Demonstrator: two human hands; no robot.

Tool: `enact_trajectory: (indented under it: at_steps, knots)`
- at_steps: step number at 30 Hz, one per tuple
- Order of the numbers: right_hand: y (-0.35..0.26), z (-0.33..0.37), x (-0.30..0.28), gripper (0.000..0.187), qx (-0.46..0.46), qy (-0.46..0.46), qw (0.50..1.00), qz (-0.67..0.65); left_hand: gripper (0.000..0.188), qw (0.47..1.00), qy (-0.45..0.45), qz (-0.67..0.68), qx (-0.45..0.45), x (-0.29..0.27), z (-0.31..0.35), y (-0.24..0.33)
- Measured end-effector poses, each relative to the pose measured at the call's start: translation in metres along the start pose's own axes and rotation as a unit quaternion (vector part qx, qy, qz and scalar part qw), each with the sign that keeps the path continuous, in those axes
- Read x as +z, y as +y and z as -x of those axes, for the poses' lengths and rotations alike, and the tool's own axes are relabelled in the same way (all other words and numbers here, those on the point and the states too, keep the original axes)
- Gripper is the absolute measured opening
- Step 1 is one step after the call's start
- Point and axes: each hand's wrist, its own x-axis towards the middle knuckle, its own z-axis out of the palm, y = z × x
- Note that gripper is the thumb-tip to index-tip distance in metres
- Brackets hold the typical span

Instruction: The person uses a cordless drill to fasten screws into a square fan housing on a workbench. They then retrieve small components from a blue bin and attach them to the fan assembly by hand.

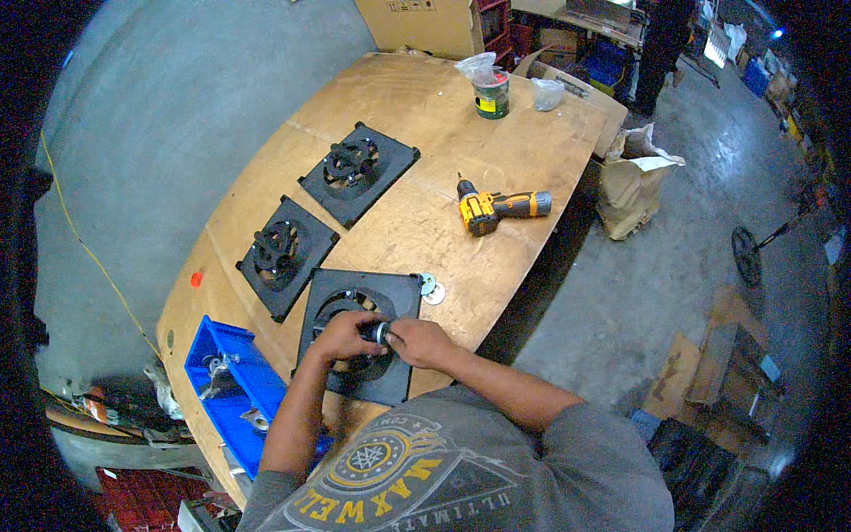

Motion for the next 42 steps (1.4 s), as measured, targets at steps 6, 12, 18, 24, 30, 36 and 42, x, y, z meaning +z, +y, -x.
enact_trajectory:
  at_steps: [6, 12, 18, 24, 30, 36, 42]
  knots:
    - [-0.014, -0.003, -0.005, 0.038, 0.222, -0.103, 0.946, -0.211, 0.067, 1.000, -0.004, -0.003, -0.011, -0.005, 0.003, 0.007]
    - [-0.010, 0.002, -0.002, 0.040, 0.045, -0.010, 0.998, -0.042, 0.066, 1.000, -0.005, 0.009, -0.005, -0.004, 0.002, 0.006]
    - [-0.003, -0.005, -0.007, 0.038, 0.104, -0.087, 0.985, -0.105, 0.066, 1.000, 0.000, -0.007, -0.010, -0.005, 0.002, 0.006]
    - [0.000, -0.005, 0.000, 0.039, 0.104, -0.065, 0.990, -0.064, 0.064, 1.000, -0.011, -0.001, -0.010, -0.007, 0.001, 0.010]
    - [-0.009, -0.006, -0.006, 0.034, 0.173, -0.089, 0.964, -0.179, 0.065, 1.000, -0.003, -0.005, -0.014, -0.007, 0.004, 0.012]
    - [0.003, 0.003, 0.015, 0.044, 0.042, 0.016, 0.998, -0.032, 0.067, 1.000, -0.001, -0.003, 0.002, -0.003, -0.001, 0.001]
    - [-0.010, -0.005, -0.002, 0.044, 0.261, -0.132, 0.906, -0.306, 0.068, 1.000, -0.004, -0.001, -0.009, -0.004, 0.002, 0.005]
